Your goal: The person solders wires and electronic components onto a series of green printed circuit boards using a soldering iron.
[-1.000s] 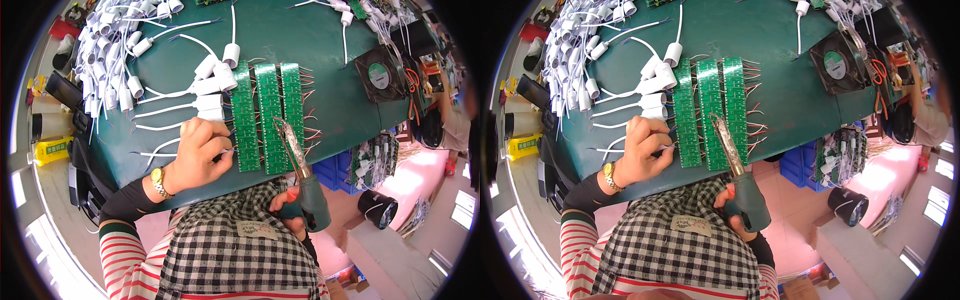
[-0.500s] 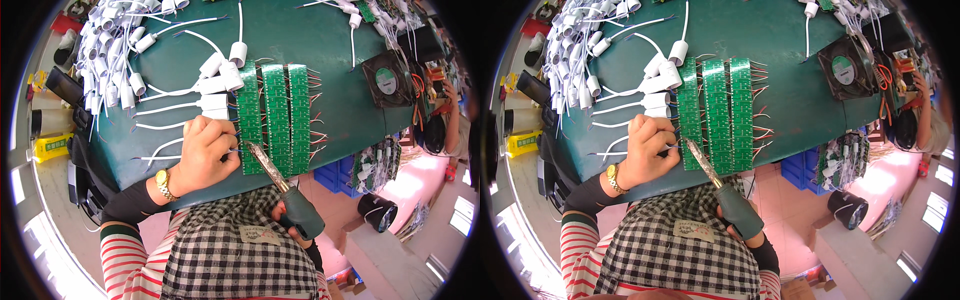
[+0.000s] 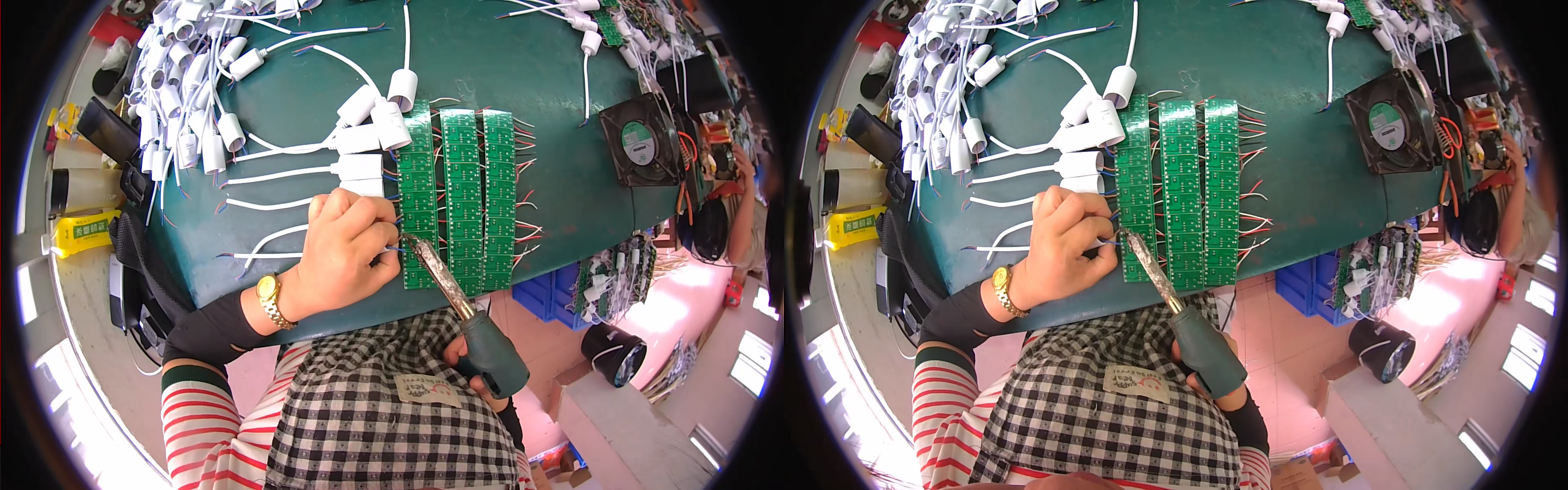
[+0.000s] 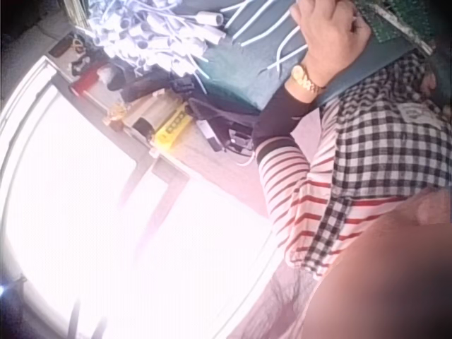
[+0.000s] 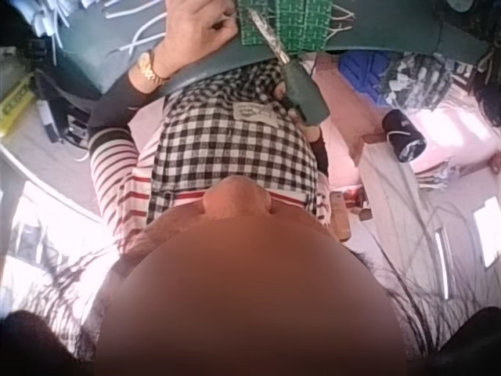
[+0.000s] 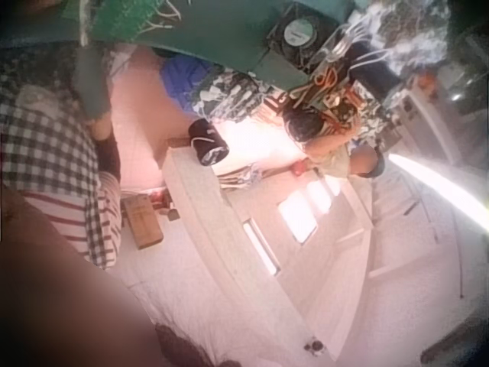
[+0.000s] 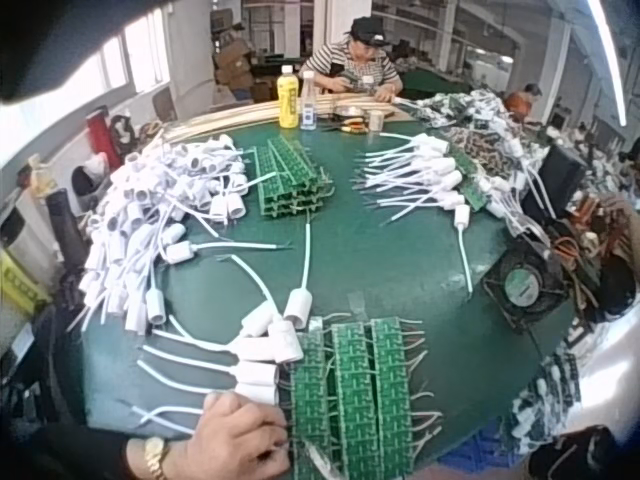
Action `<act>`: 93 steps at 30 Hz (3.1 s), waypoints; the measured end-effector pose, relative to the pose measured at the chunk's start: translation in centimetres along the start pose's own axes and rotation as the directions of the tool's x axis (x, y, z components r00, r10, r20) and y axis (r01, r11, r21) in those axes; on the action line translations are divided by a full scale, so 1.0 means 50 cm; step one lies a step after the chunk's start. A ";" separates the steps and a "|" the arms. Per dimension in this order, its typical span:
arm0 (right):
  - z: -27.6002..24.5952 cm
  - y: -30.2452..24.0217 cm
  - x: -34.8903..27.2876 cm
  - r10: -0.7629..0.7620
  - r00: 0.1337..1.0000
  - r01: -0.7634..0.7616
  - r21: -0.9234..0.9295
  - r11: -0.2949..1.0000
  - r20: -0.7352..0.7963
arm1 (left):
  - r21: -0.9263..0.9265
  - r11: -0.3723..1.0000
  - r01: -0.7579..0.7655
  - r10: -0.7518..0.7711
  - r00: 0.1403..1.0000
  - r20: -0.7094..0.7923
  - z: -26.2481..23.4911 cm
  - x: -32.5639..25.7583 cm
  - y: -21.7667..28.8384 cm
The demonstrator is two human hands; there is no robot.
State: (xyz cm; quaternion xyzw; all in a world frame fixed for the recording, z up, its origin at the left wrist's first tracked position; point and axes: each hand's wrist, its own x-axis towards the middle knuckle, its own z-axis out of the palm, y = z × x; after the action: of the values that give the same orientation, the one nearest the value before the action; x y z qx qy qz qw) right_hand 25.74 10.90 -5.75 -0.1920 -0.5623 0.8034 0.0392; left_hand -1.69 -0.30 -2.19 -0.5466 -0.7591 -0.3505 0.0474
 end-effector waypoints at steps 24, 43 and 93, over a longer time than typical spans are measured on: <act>0.048 -0.027 0.009 -0.129 0.977 0.179 0.327 0.928 -0.167 | -0.059 0.997 0.040 -0.032 0.992 0.122 -0.022 0.006 0.001; 0.005 -0.030 -0.028 0.122 0.989 -0.109 0.147 0.983 -0.085 | -0.042 0.997 -0.068 0.069 0.997 0.037 -0.006 0.003 -0.012; 0.013 0.023 0.028 -0.432 0.871 0.475 0.174 0.863 -0.235 | 0.162 0.754 -0.637 0.542 0.742 0.396 -0.114 0.096 -0.053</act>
State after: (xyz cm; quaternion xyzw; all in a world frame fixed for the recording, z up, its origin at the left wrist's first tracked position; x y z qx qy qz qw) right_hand 24.39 10.29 -6.98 -0.1231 -0.4903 0.8082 0.3020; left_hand -7.67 -0.23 3.00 -0.7973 -0.5836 -0.1081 0.1102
